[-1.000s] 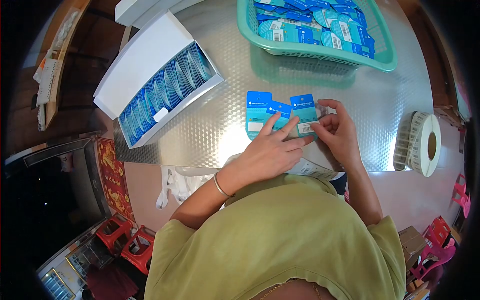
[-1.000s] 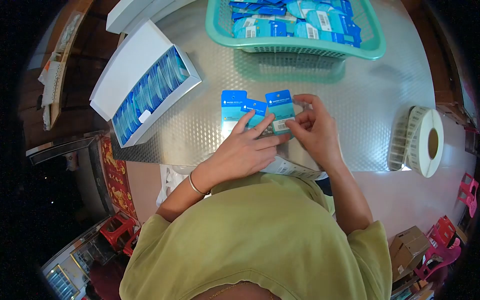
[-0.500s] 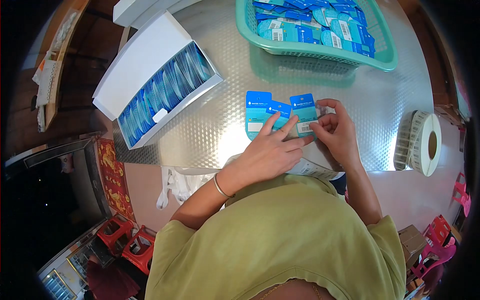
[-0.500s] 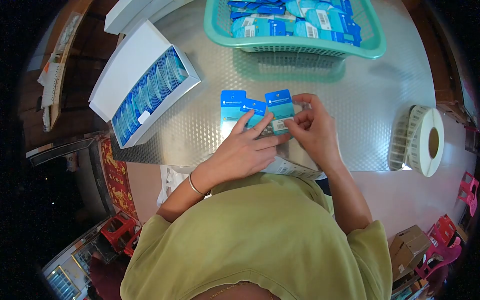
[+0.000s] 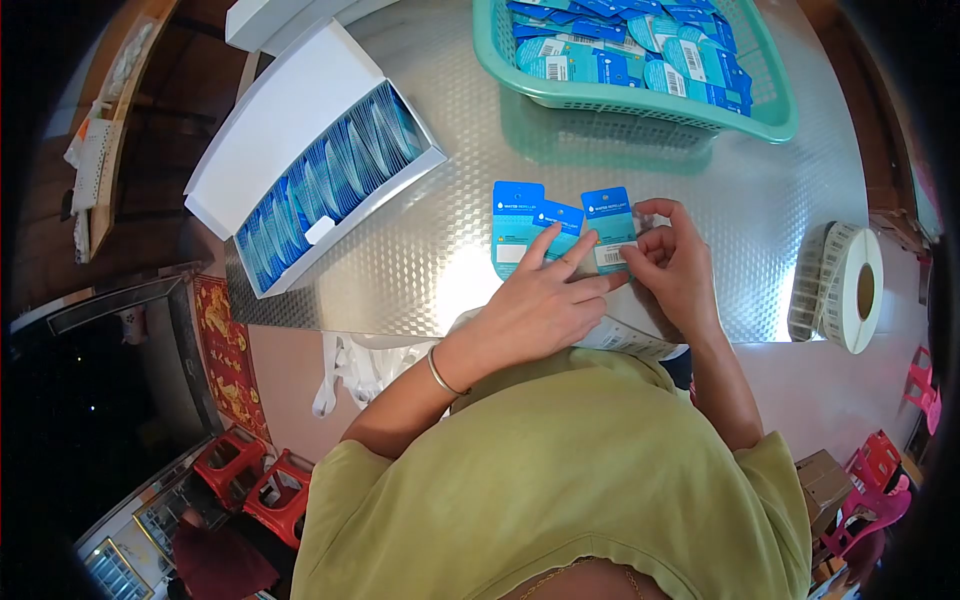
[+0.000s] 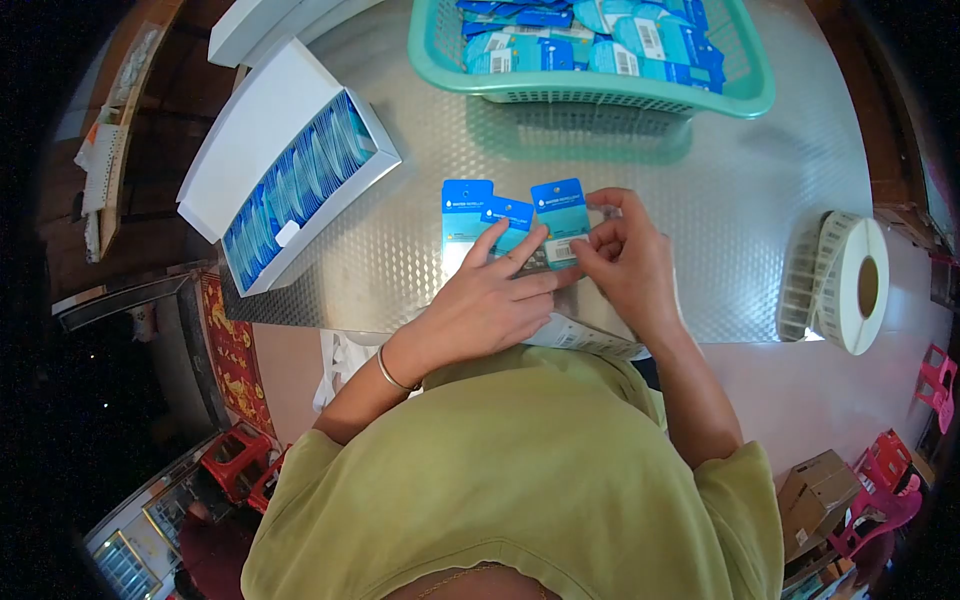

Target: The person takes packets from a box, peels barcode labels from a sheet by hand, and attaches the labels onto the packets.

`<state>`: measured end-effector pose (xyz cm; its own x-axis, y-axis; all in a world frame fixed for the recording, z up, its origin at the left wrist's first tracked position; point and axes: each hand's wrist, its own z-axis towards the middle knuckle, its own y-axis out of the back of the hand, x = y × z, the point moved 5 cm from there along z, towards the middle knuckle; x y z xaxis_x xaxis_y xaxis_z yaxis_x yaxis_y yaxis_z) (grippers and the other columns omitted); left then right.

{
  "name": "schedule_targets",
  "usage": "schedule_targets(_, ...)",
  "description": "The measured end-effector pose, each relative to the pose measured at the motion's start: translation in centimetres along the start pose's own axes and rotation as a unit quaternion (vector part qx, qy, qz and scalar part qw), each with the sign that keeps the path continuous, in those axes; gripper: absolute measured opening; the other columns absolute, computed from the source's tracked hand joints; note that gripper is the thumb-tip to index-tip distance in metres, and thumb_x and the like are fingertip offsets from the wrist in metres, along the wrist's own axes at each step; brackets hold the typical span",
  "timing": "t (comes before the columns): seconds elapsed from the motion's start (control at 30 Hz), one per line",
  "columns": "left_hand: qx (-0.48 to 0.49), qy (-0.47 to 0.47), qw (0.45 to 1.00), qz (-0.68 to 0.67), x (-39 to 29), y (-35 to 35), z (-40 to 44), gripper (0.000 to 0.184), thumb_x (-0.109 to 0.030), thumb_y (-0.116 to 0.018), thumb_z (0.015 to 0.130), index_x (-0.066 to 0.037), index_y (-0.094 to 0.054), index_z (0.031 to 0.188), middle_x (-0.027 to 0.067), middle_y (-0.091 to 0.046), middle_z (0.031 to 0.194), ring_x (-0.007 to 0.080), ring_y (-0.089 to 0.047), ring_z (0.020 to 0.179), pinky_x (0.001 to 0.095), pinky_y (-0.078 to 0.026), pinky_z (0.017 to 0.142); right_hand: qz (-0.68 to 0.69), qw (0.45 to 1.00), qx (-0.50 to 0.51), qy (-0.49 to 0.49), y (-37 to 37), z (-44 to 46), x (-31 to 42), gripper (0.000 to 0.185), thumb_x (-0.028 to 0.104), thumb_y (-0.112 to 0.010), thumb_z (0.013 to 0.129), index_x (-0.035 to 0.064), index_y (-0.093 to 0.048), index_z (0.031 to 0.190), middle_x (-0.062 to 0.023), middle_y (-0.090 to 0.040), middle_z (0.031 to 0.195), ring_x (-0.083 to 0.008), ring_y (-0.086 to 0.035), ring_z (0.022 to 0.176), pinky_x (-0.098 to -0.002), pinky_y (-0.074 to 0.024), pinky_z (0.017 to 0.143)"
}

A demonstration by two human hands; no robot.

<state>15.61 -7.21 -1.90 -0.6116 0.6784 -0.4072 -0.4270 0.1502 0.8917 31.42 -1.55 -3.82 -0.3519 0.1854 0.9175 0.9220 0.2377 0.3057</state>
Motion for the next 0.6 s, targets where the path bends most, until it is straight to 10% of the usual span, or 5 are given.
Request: schedule_targets(0.6, 0.000, 0.000, 1.000, -0.001, -0.06, 0.29, 0.12, 0.014, -0.024, -0.071, 0.079, -0.013, -0.062, 0.078, -0.0054, -0.061, 0.121, 0.0298, -0.042, 0.133, 0.0556, -0.025, 0.111, -0.044, 0.999, -0.014, 0.018, -0.18, -0.11, 0.32, 0.038, 0.004, -0.071, 0.080, 0.0069, -0.056, 0.114, -0.0041, -0.065, 0.070, -0.0089, -0.061, 0.059, -0.0253, -0.0489, 0.056)
